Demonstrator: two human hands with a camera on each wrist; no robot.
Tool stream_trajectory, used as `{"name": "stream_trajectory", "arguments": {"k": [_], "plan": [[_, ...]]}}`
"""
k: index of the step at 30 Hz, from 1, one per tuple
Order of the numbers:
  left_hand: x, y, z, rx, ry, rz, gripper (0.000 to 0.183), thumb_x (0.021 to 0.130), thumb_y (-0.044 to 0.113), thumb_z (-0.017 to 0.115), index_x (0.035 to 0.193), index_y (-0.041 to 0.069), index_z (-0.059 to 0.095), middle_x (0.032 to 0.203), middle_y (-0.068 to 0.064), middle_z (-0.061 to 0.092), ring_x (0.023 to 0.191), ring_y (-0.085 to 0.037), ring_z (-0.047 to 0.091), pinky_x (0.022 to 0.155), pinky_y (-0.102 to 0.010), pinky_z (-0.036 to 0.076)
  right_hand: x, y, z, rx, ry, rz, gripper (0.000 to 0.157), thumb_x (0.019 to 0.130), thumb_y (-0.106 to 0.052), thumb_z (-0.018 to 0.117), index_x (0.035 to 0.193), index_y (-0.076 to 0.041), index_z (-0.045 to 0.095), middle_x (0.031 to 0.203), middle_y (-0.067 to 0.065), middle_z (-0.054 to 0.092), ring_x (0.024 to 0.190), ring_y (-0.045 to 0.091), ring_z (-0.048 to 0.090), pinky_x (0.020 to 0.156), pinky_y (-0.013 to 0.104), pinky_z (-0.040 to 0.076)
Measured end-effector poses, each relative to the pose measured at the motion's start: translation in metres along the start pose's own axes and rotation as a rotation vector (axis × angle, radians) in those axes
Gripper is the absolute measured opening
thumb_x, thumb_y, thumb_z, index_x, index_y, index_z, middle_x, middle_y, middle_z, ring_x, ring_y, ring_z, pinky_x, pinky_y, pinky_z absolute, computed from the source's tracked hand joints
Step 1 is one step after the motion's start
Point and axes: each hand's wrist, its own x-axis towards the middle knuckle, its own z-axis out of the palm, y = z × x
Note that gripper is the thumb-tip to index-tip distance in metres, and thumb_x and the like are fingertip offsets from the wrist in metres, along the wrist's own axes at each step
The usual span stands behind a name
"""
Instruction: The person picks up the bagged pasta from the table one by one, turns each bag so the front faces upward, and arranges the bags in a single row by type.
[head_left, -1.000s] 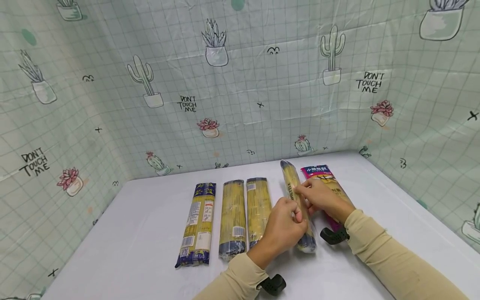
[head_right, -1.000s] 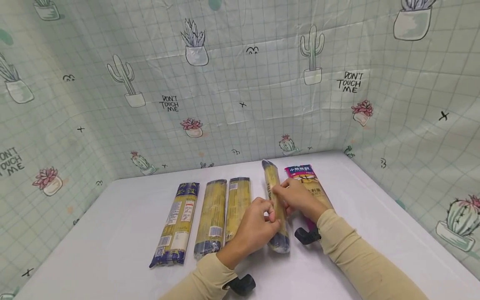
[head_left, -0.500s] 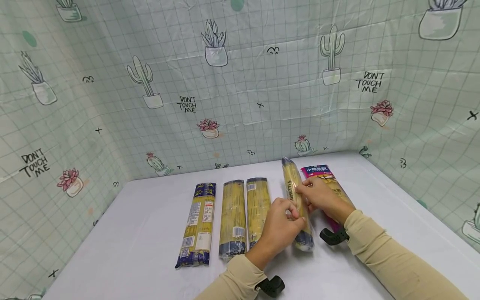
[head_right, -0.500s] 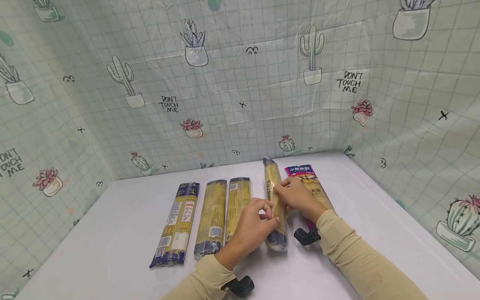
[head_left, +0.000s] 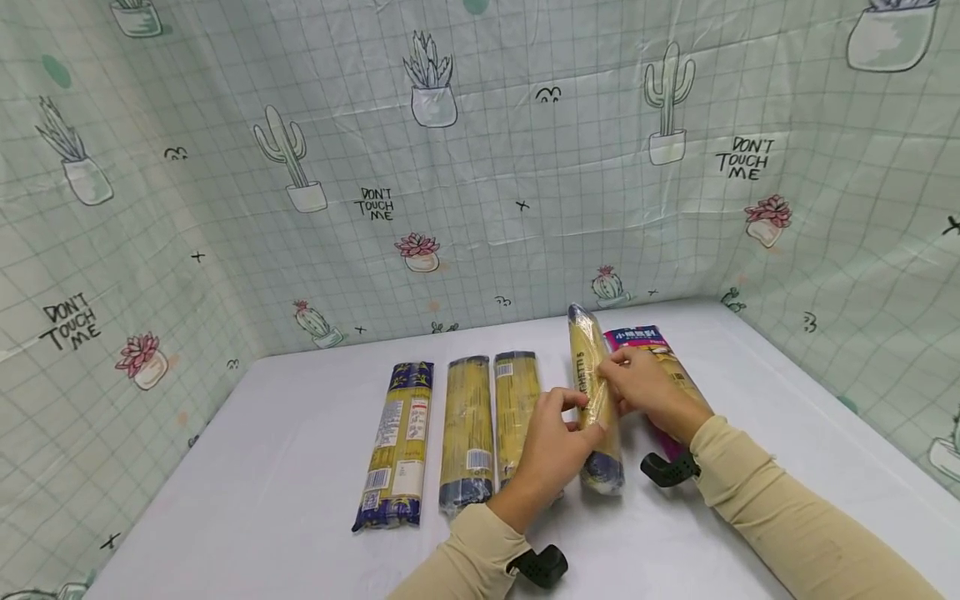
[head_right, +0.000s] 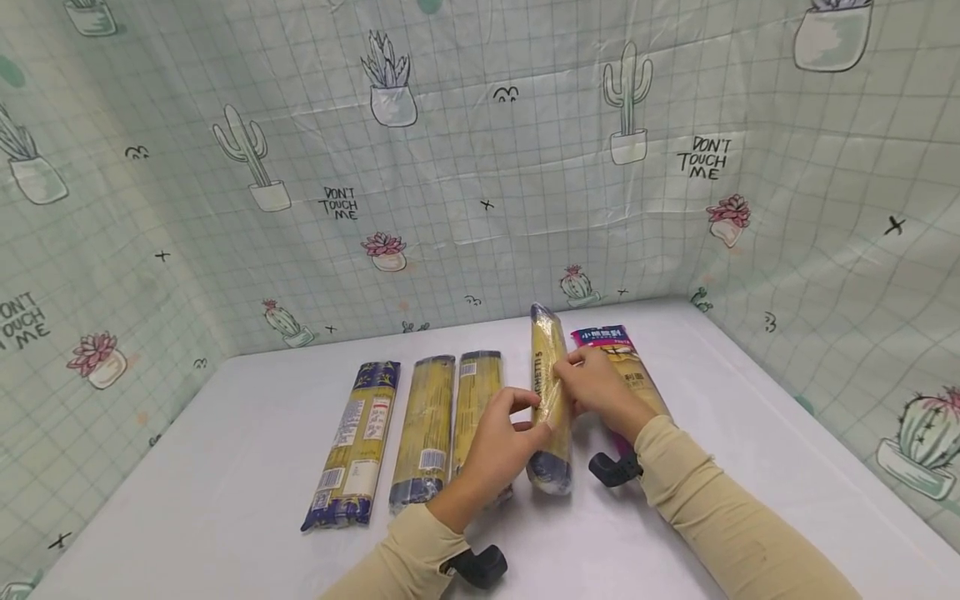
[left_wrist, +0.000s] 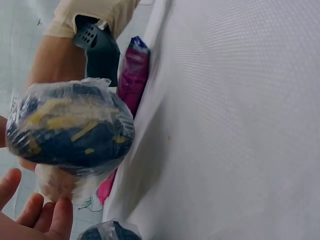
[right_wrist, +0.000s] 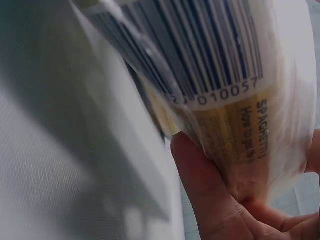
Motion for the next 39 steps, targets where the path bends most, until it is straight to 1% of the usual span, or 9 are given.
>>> {"name": "stream_trajectory", "arguments": {"k": [4, 8, 10, 13, 17, 21, 28, 35, 39], "plan": [[0.002, -0.002, -0.003, -0.082, 0.020, -0.075, 0.027, 0.093, 0.020, 0.070, 0.116, 0.009, 0.061, 0.118, -0.003, 0.057, 0.110, -0.024, 0.059, 0.085, -0.035, 0.053, 0.001, 0.000, -0.001, 0.035, -0.002, -0.009, 0.036, 0.097, -0.020, 0.053, 0.120, 0.008, 0.051, 0.101, 0.021, 0.062, 0.069, 0.018, 0.064, 0.060, 0.035, 0.058], [0.004, -0.003, -0.006, -0.207, 0.005, -0.179, 0.034, 0.097, 0.023, 0.064, 0.124, 0.003, 0.057, 0.117, -0.007, 0.057, 0.104, -0.021, 0.059, 0.082, -0.037, 0.055, 0.000, -0.002, -0.001, 0.052, 0.007, -0.013, 0.036, 0.098, -0.022, 0.052, 0.119, 0.008, 0.051, 0.104, 0.023, 0.063, 0.071, 0.020, 0.067, 0.063, 0.037, 0.059], [0.005, -0.003, -0.008, -0.288, -0.030, -0.242, 0.039, 0.099, 0.024, 0.061, 0.129, 0.000, 0.055, 0.117, -0.009, 0.058, 0.100, -0.021, 0.060, 0.080, -0.038, 0.056, -0.001, -0.003, -0.002, 0.058, 0.009, -0.014, 0.039, 0.098, -0.022, 0.051, 0.121, 0.009, 0.051, 0.107, 0.024, 0.062, 0.074, 0.020, 0.067, 0.064, 0.037, 0.059], [0.005, -0.003, -0.009, -0.369, -0.097, -0.324, 0.043, 0.101, 0.026, 0.056, 0.134, -0.001, 0.054, 0.116, -0.010, 0.061, 0.098, -0.021, 0.062, 0.081, -0.038, 0.056, -0.003, -0.005, -0.004, 0.055, 0.018, -0.017, 0.042, 0.098, -0.023, 0.050, 0.125, 0.009, 0.052, 0.109, 0.025, 0.062, 0.076, 0.020, 0.068, 0.066, 0.036, 0.059], [0.005, -0.004, -0.011, -0.412, -0.191, -0.384, 0.044, 0.104, 0.028, 0.050, 0.136, -0.002, 0.054, 0.110, -0.012, 0.063, 0.092, -0.021, 0.065, 0.080, -0.037, 0.056, -0.003, -0.007, -0.004, 0.055, 0.026, -0.022, 0.044, 0.098, -0.022, 0.049, 0.129, 0.010, 0.052, 0.113, 0.026, 0.062, 0.079, 0.021, 0.069, 0.068, 0.035, 0.059], [0.006, -0.005, -0.014, -0.398, -0.235, -0.396, 0.042, 0.103, 0.029, 0.052, 0.130, -0.002, 0.058, 0.103, -0.011, 0.065, 0.085, -0.019, 0.065, 0.078, -0.034, 0.056, -0.002, -0.007, -0.004, 0.100, 0.014, 0.005, 0.046, 0.099, -0.022, 0.047, 0.132, 0.010, 0.050, 0.120, 0.029, 0.059, 0.084, 0.021, 0.068, 0.070, 0.035, 0.059], [0.006, -0.002, -0.016, -0.345, -0.232, -0.374, 0.040, 0.102, 0.030, 0.058, 0.124, -0.003, 0.063, 0.099, -0.010, 0.068, 0.085, -0.017, 0.066, 0.073, -0.033, 0.056, -0.001, -0.007, -0.004, 0.194, -0.042, 0.039, 0.048, 0.102, -0.022, 0.045, 0.139, 0.009, 0.044, 0.134, 0.031, 0.051, 0.089, 0.020, 0.066, 0.074, 0.035, 0.059], [0.006, -0.002, -0.016, -0.307, -0.245, -0.361, 0.041, 0.102, 0.029, 0.061, 0.125, -0.004, 0.063, 0.099, -0.009, 0.069, 0.084, -0.017, 0.067, 0.074, -0.034, 0.057, -0.002, -0.006, -0.004, 0.204, -0.091, 0.019, 0.051, 0.102, -0.021, 0.045, 0.142, 0.011, 0.041, 0.132, 0.032, 0.052, 0.090, 0.020, 0.067, 0.075, 0.036, 0.059], [0.006, -0.002, -0.015, -0.293, -0.230, -0.361, 0.036, 0.100, 0.026, 0.063, 0.122, -0.003, 0.063, 0.098, -0.009, 0.068, 0.083, -0.018, 0.066, 0.073, -0.035, 0.057, -0.003, -0.007, -0.004, 0.207, -0.118, -0.013, 0.051, 0.103, -0.020, 0.044, 0.142, 0.012, 0.039, 0.129, 0.032, 0.053, 0.089, 0.020, 0.067, 0.075, 0.035, 0.059]]}}
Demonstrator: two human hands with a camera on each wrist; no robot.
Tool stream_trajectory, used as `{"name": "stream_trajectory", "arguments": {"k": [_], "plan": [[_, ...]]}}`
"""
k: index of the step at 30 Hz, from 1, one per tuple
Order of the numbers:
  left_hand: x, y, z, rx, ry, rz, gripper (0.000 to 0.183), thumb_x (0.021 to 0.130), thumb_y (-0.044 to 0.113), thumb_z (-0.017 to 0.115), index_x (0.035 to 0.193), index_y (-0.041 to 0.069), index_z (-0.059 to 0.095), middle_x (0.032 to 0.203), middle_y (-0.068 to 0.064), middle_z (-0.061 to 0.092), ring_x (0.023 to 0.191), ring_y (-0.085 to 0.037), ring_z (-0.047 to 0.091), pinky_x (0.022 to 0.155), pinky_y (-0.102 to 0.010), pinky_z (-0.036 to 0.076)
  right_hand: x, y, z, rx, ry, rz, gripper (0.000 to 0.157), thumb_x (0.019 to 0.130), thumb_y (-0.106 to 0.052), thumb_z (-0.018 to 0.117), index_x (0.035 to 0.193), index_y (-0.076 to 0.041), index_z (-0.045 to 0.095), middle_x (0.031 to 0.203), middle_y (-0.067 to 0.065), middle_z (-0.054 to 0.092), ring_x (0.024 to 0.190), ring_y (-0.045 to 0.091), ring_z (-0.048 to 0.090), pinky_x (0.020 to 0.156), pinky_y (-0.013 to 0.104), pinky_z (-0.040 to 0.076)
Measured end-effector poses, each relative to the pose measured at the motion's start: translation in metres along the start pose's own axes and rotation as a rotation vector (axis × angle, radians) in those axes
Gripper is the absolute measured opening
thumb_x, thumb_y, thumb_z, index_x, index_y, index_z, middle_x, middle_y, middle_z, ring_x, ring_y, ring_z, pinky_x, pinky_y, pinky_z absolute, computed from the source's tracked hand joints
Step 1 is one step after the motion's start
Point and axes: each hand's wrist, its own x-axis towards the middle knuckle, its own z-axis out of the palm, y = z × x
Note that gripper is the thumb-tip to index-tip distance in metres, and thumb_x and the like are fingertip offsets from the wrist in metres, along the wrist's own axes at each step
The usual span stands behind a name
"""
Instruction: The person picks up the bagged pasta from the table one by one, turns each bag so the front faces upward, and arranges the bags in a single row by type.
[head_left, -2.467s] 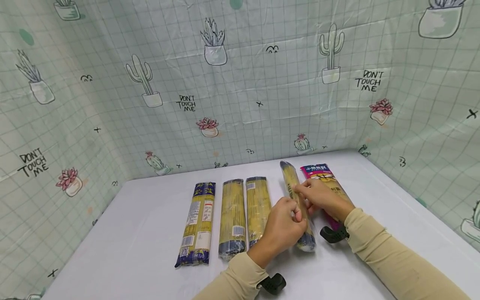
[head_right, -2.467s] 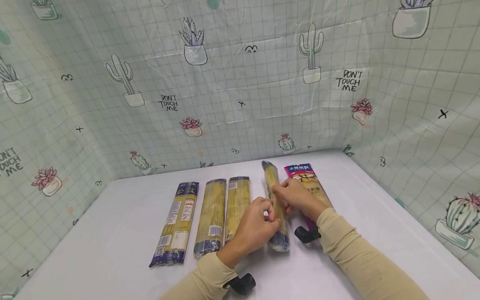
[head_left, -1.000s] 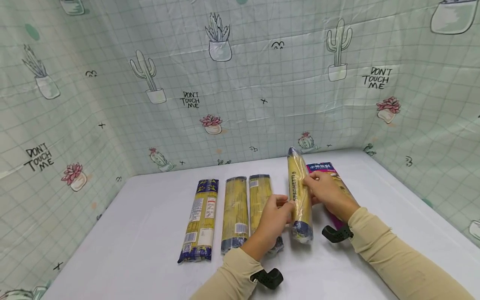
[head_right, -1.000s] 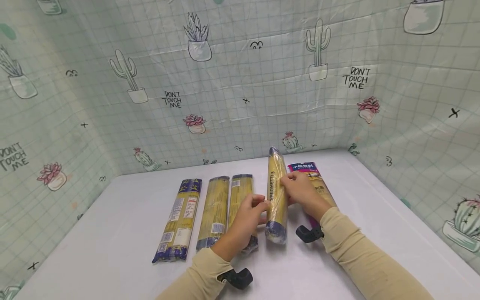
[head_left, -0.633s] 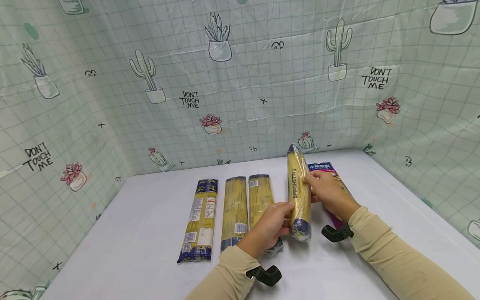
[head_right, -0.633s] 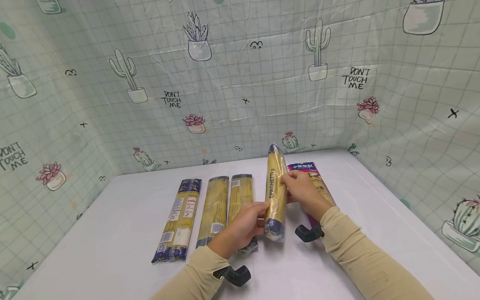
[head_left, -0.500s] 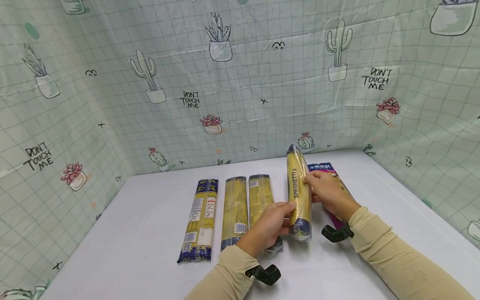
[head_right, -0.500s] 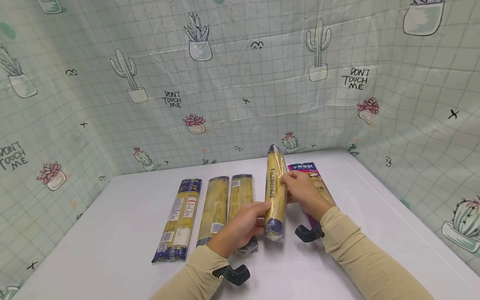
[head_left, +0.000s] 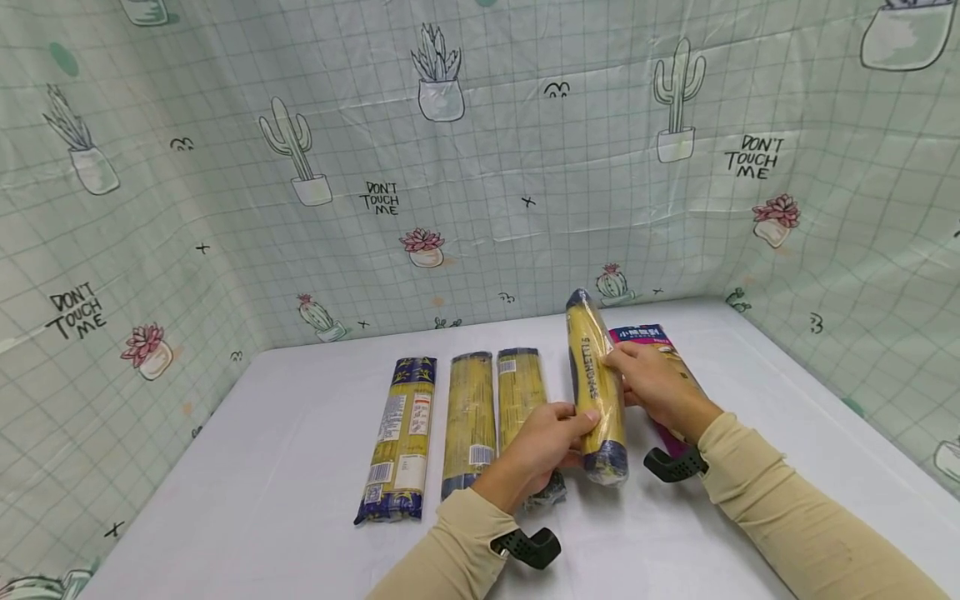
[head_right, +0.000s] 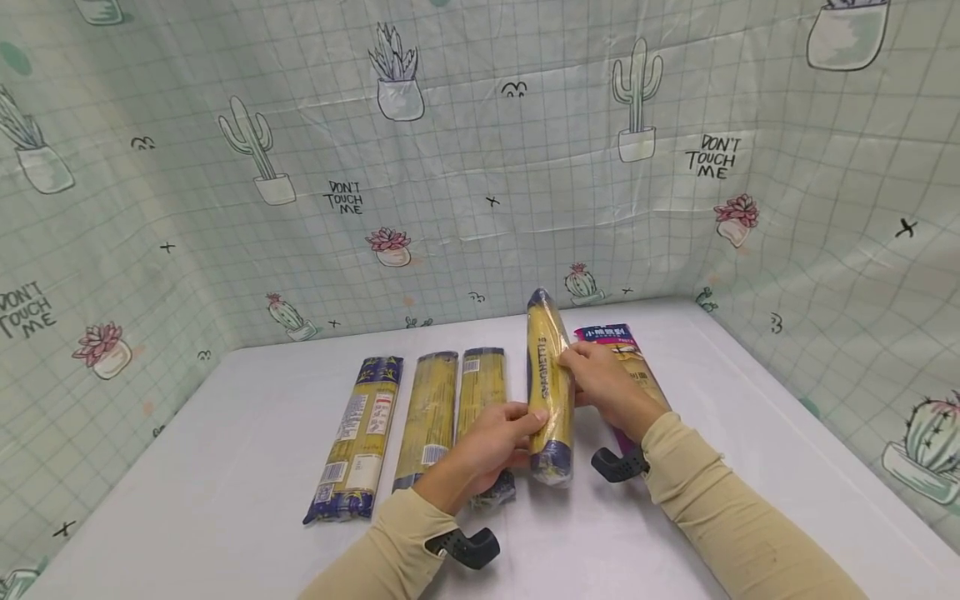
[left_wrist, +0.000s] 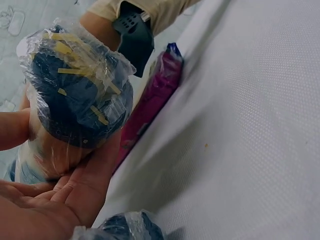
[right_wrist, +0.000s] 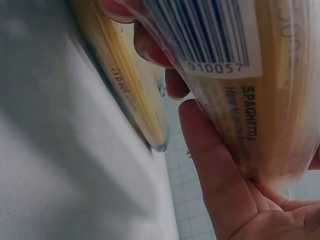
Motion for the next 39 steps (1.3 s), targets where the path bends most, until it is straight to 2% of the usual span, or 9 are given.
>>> {"name": "stream_trajectory", "arguments": {"k": [10, 16, 19, 22, 26, 33, 39], "plan": [[-0.0013, 0.0025, 0.0025, 0.033, 0.047, -0.017, 0.033, 0.098, 0.023, 0.067, 0.120, -0.002, 0.061, 0.095, -0.009, 0.069, 0.084, -0.020, 0.067, 0.072, -0.036, 0.057, 0.0005, 0.0003, -0.0021, -0.010, -0.038, -0.011, 0.053, 0.103, -0.021, 0.044, 0.142, 0.015, 0.037, 0.124, 0.030, 0.055, 0.088, 0.020, 0.068, 0.075, 0.035, 0.059], [-0.0009, 0.0024, 0.0029, 0.042, 0.058, -0.002, 0.033, 0.097, 0.019, 0.068, 0.119, -0.003, 0.057, 0.094, -0.009, 0.070, 0.083, -0.020, 0.068, 0.070, -0.035, 0.057, -0.0008, 0.0003, -0.0042, -0.018, -0.069, 0.002, 0.055, 0.103, -0.023, 0.046, 0.141, 0.016, 0.040, 0.119, 0.026, 0.060, 0.089, 0.019, 0.069, 0.076, 0.035, 0.059], [-0.0005, 0.0022, 0.0029, 0.045, 0.075, 0.002, 0.032, 0.096, 0.018, 0.070, 0.117, -0.002, 0.056, 0.094, -0.009, 0.069, 0.081, -0.020, 0.067, 0.069, -0.035, 0.057, -0.0012, 0.0005, -0.0041, -0.044, -0.076, -0.002, 0.052, 0.102, -0.026, 0.050, 0.136, 0.014, 0.048, 0.121, 0.023, 0.060, 0.093, 0.019, 0.066, 0.078, 0.036, 0.058], [-0.0003, 0.0022, 0.0026, 0.061, 0.085, 0.010, 0.031, 0.096, 0.017, 0.070, 0.116, -0.002, 0.055, 0.094, -0.009, 0.068, 0.081, -0.019, 0.067, 0.068, -0.034, 0.056, -0.0015, 0.0009, -0.0040, -0.111, -0.088, -0.027, 0.045, 0.102, -0.031, 0.054, 0.122, 0.009, 0.059, 0.121, 0.019, 0.058, 0.098, 0.019, 0.061, 0.081, 0.037, 0.056], [-0.0012, 0.0035, 0.0024, 0.081, 0.098, 0.008, 0.031, 0.095, 0.017, 0.071, 0.115, -0.001, 0.054, 0.094, -0.009, 0.067, 0.080, -0.018, 0.066, 0.067, -0.033, 0.056, -0.0015, 0.0009, -0.0047, -0.188, -0.103, -0.057, 0.040, 0.102, -0.034, 0.057, 0.112, 0.004, 0.064, 0.116, 0.016, 0.060, 0.097, 0.019, 0.058, 0.079, 0.036, 0.055], [0.0001, 0.0069, 0.0031, 0.115, 0.139, 0.033, 0.034, 0.091, 0.017, 0.075, 0.112, 0.003, 0.052, 0.094, -0.010, 0.061, 0.080, -0.017, 0.063, 0.065, -0.028, 0.053, -0.0013, -0.0010, -0.0063, -0.160, -0.076, -0.054, 0.056, 0.098, -0.037, 0.063, 0.129, 0.009, 0.059, 0.117, 0.018, 0.060, 0.095, 0.019, 0.059, 0.075, 0.034, 0.055], [-0.0005, 0.0043, 0.0038, 0.169, 0.164, 0.087, 0.037, 0.089, 0.020, 0.077, 0.110, 0.005, 0.051, 0.093, -0.008, 0.059, 0.082, -0.015, 0.062, 0.070, -0.029, 0.054, -0.0001, 0.0018, -0.0056, -0.144, -0.079, -0.053, 0.055, 0.098, -0.031, 0.066, 0.128, 0.014, 0.057, 0.111, 0.019, 0.065, 0.090, 0.018, 0.065, 0.075, 0.037, 0.058]]}}
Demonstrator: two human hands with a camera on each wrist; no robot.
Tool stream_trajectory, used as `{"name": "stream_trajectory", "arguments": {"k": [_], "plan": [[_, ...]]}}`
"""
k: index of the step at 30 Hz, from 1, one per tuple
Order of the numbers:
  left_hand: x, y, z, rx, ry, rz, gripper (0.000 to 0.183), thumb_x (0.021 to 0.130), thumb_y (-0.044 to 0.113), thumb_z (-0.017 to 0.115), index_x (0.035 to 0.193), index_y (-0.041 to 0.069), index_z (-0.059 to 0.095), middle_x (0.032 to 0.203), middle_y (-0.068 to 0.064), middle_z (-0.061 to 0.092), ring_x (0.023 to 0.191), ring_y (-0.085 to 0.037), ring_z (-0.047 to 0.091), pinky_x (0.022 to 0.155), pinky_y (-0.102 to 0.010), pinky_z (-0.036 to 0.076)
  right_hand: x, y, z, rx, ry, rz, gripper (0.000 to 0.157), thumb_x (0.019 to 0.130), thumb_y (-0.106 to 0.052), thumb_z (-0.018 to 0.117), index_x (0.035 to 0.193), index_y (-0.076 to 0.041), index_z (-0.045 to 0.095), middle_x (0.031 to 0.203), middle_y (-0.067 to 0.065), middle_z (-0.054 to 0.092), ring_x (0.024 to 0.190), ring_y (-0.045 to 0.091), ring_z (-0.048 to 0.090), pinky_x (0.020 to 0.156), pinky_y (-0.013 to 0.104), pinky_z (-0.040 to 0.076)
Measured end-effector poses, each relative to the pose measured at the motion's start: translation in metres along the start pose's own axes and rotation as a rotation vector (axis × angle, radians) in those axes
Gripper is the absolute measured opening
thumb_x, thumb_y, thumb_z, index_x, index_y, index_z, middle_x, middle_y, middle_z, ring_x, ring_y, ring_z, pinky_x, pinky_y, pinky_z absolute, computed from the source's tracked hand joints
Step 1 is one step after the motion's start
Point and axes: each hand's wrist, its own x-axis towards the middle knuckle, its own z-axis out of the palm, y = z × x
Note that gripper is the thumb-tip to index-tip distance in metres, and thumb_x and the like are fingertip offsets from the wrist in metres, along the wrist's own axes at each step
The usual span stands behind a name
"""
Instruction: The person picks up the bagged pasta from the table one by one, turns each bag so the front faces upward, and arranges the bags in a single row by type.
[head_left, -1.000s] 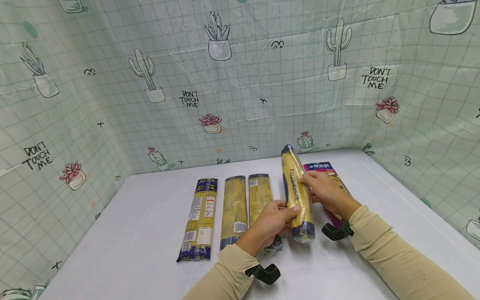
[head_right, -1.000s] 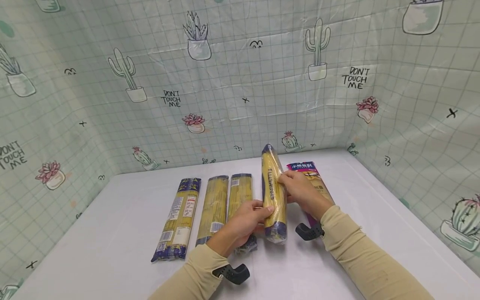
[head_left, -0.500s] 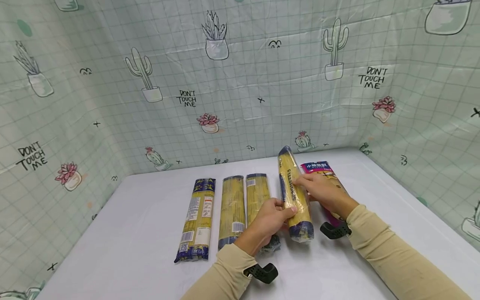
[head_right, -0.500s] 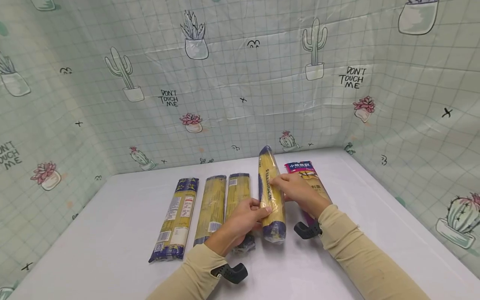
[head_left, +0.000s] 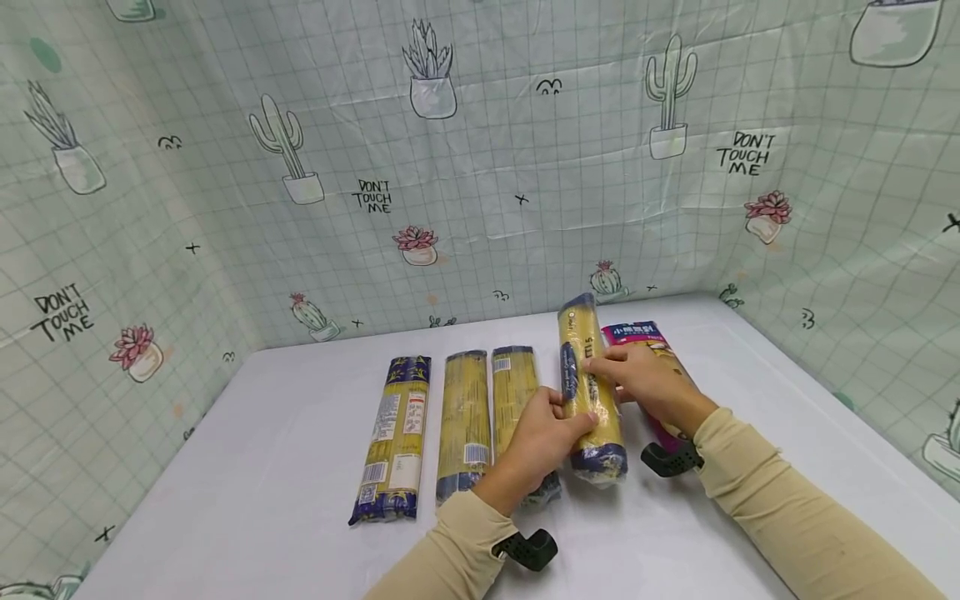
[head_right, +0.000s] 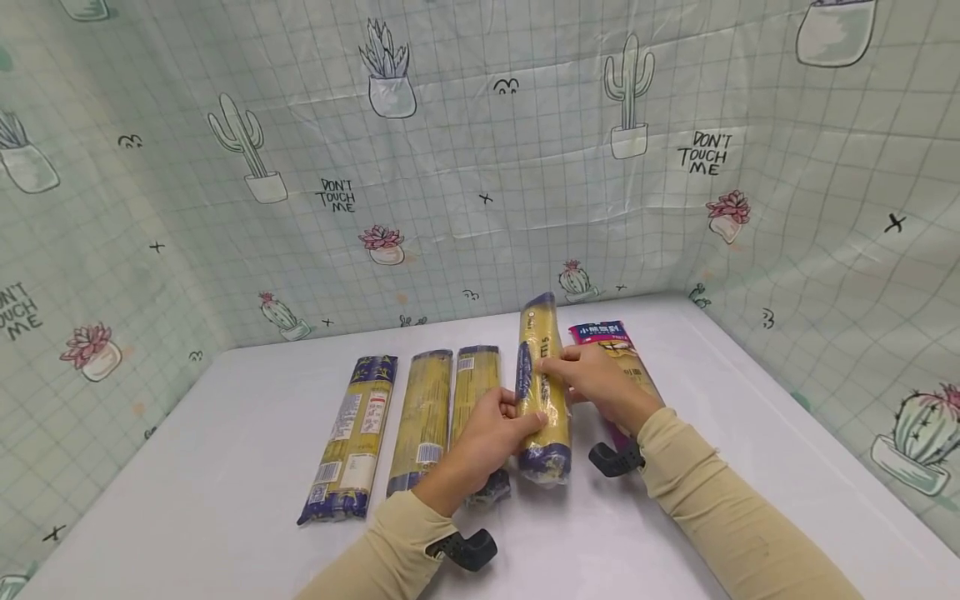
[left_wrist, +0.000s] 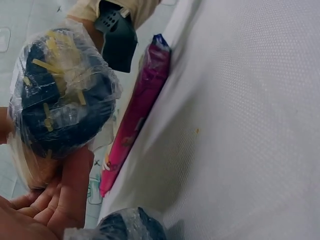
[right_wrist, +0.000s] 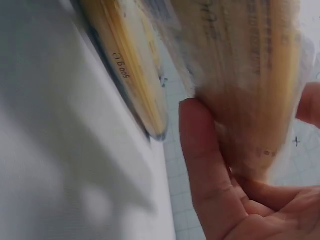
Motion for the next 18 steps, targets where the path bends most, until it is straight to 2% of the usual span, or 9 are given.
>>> {"name": "stream_trajectory", "arguments": {"k": [10, 13, 18], "plan": [[-0.0005, -0.0027, -0.0003, 0.106, 0.012, 0.115, 0.041, 0.086, 0.026, 0.078, 0.109, 0.006, 0.050, 0.089, -0.004, 0.061, 0.077, -0.013, 0.063, 0.066, -0.028, 0.054, 0.0007, -0.0016, 0.0057, 0.096, 0.062, 0.008, 0.049, 0.096, -0.018, 0.064, 0.130, 0.015, 0.053, 0.106, 0.014, 0.066, 0.086, 0.015, 0.064, 0.072, 0.032, 0.056], [-0.0005, -0.0036, -0.0008, 0.120, 0.015, 0.121, 0.043, 0.085, 0.029, 0.079, 0.108, 0.007, 0.050, 0.088, -0.004, 0.062, 0.076, -0.012, 0.063, 0.066, -0.028, 0.054, 0.0010, -0.0030, 0.0067, 0.101, 0.081, 0.033, 0.051, 0.094, -0.018, 0.064, 0.132, 0.014, 0.053, 0.106, 0.015, 0.066, 0.085, 0.014, 0.064, 0.071, 0.031, 0.056], [0.0007, -0.0047, -0.0012, 0.108, 0.025, 0.093, 0.046, 0.086, 0.034, 0.078, 0.111, 0.008, 0.050, 0.089, -0.004, 0.059, 0.075, -0.013, 0.061, 0.064, -0.027, 0.052, -0.0002, -0.0060, 0.0067, 0.120, 0.100, 0.058, 0.051, 0.094, -0.015, 0.062, 0.134, 0.015, 0.050, 0.115, 0.020, 0.064, 0.089, 0.015, 0.064, 0.075, 0.030, 0.056]]}}
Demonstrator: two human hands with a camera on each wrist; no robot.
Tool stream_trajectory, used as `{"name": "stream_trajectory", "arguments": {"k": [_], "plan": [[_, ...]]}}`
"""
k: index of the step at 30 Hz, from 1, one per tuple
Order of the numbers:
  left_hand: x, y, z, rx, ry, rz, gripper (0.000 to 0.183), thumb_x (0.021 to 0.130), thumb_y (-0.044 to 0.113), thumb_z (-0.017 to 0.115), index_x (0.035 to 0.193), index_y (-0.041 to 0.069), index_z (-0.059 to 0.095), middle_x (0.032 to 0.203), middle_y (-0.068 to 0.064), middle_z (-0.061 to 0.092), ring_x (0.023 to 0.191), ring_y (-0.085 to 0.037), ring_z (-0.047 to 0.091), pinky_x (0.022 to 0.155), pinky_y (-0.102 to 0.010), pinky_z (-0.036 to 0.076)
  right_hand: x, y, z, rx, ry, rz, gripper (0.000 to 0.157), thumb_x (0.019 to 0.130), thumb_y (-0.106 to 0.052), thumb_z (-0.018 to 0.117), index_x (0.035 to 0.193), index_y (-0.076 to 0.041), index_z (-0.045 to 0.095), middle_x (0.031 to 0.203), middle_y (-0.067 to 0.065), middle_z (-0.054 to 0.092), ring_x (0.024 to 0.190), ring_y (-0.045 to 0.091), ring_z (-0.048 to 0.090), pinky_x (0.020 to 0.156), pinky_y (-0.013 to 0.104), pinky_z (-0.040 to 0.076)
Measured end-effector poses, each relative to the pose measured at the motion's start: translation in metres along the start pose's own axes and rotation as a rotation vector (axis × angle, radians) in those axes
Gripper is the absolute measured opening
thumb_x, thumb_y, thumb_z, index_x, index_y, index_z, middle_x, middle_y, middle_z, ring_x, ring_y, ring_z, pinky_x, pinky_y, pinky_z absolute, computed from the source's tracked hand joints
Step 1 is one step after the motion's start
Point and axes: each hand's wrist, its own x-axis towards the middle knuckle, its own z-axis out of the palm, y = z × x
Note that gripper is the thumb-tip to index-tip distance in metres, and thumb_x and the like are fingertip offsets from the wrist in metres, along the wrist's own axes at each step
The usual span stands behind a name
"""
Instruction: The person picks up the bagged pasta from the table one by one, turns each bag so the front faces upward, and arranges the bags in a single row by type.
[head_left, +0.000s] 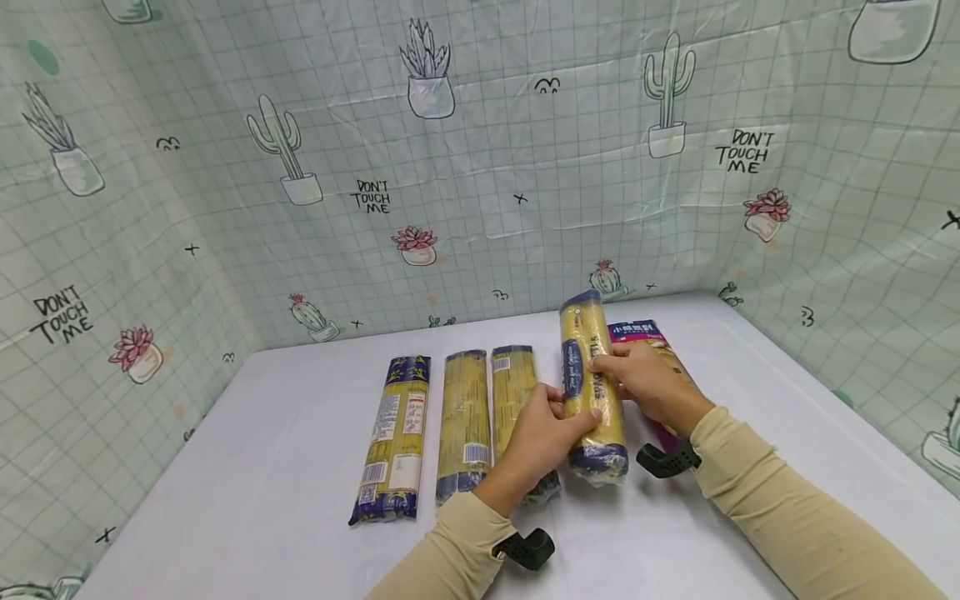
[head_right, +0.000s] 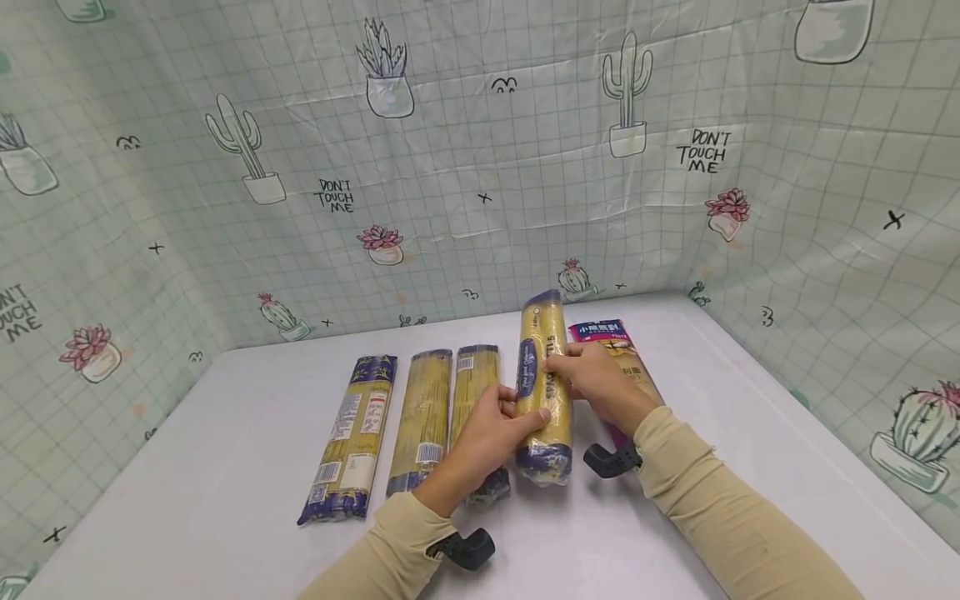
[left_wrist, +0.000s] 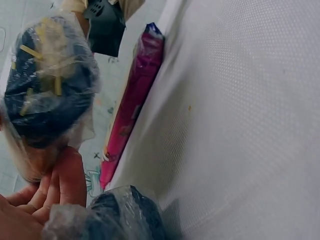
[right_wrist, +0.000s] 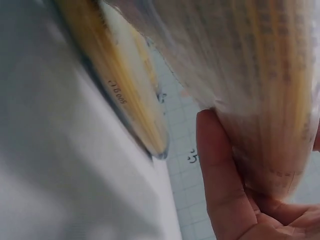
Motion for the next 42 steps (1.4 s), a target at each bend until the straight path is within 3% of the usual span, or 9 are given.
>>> {"name": "stream_trajectory", "arguments": {"k": [6, 12, 17, 23, 28, 34, 38, 42], "plan": [[0.001, 0.001, -0.002, -0.090, -0.010, -0.077, 0.047, 0.092, 0.045, 0.069, 0.117, 0.009, 0.053, 0.090, -0.005, 0.057, 0.073, -0.015, 0.055, 0.059, -0.028, 0.046, -0.001, -0.003, 0.000, 0.063, 0.005, 0.022, 0.056, 0.098, -0.015, 0.058, 0.142, 0.015, 0.041, 0.132, 0.027, 0.053, 0.101, 0.017, 0.061, 0.084, 0.030, 0.055], [0.006, -0.001, -0.007, -0.293, -0.169, -0.190, 0.048, 0.097, 0.047, 0.056, 0.116, 0.004, 0.064, 0.094, -0.006, 0.065, 0.075, -0.015, 0.062, 0.059, -0.026, 0.049, -0.002, -0.002, -0.003, 0.075, 0.015, 0.024, 0.057, 0.097, -0.014, 0.057, 0.143, 0.015, 0.039, 0.132, 0.027, 0.052, 0.100, 0.016, 0.060, 0.085, 0.028, 0.053], [0.006, 0.002, -0.011, -0.343, -0.256, -0.192, 0.038, 0.092, 0.031, 0.061, 0.115, 0.001, 0.064, 0.099, -0.007, 0.066, 0.083, -0.016, 0.062, 0.067, -0.027, 0.051, -0.003, -0.003, -0.004, 0.113, 0.012, 0.034, 0.057, 0.097, -0.012, 0.055, 0.144, 0.016, 0.038, 0.136, 0.029, 0.049, 0.103, 0.017, 0.060, 0.087, 0.027, 0.053], [0.005, 0.002, -0.012, -0.289, -0.261, -0.149, 0.035, 0.088, 0.018, 0.062, 0.117, -0.001, 0.063, 0.100, -0.008, 0.065, 0.084, -0.017, 0.061, 0.070, -0.029, 0.052, -0.004, -0.003, -0.004, 0.128, 0.021, 0.042, 0.056, 0.095, -0.010, 0.054, 0.142, 0.017, 0.039, 0.133, 0.028, 0.051, 0.098, 0.014, 0.061, 0.084, 0.025, 0.054], [0.005, 0.003, -0.009, -0.245, -0.212, -0.146, 0.037, 0.089, 0.018, 0.067, 0.120, -0.001, 0.062, 0.100, -0.008, 0.065, 0.084, -0.017, 0.061, 0.069, -0.028, 0.052, -0.003, -0.002, -0.005, 0.150, 0.005, 0.048, 0.058, 0.094, -0.011, 0.053, 0.143, 0.017, 0.037, 0.130, 0.025, 0.053, 0.097, 0.013, 0.061, 0.084, 0.025, 0.053], [0.004, 0.002, -0.006, -0.235, -0.161, -0.141, 0.035, 0.087, 0.014, 0.071, 0.118, -0.001, 0.063, 0.096, -0.007, 0.067, 0.081, -0.016, 0.061, 0.066, -0.027, 0.051, -0.002, -0.002, -0.009, 0.186, -0.052, 0.026, 0.053, 0.095, -0.007, 0.050, 0.138, 0.021, 0.038, 0.108, 0.012, 0.064, 0.091, 0.013, 0.065, 0.082, 0.028, 0.055], [0.004, 0.002, -0.006, -0.230, -0.162, -0.123, 0.033, 0.089, 0.014, 0.071, 0.117, -0.001, 0.062, 0.093, -0.006, 0.069, 0.078, -0.014, 0.062, 0.065, -0.026, 0.051, -0.001, -0.004, -0.011, 0.184, -0.086, 0.004, 0.049, 0.096, -0.007, 0.050, 0.135, 0.022, 0.040, 0.099, 0.006, 0.066, 0.089, 0.013, 0.066, 0.079, 0.029, 0.056], [0.004, 0.002, -0.007, -0.250, -0.179, -0.105, 0.032, 0.092, 0.012, 0.070, 0.118, -0.003, 0.060, 0.093, -0.008, 0.071, 0.080, -0.016, 0.067, 0.068, -0.028, 0.055, 0.000, -0.005, -0.013, 0.159, -0.102, 0.001, 0.050, 0.096, -0.007, 0.050, 0.136, 0.022, 0.040, 0.101, 0.006, 0.066, 0.089, 0.012, 0.064, 0.079, 0.029, 0.056]]}}
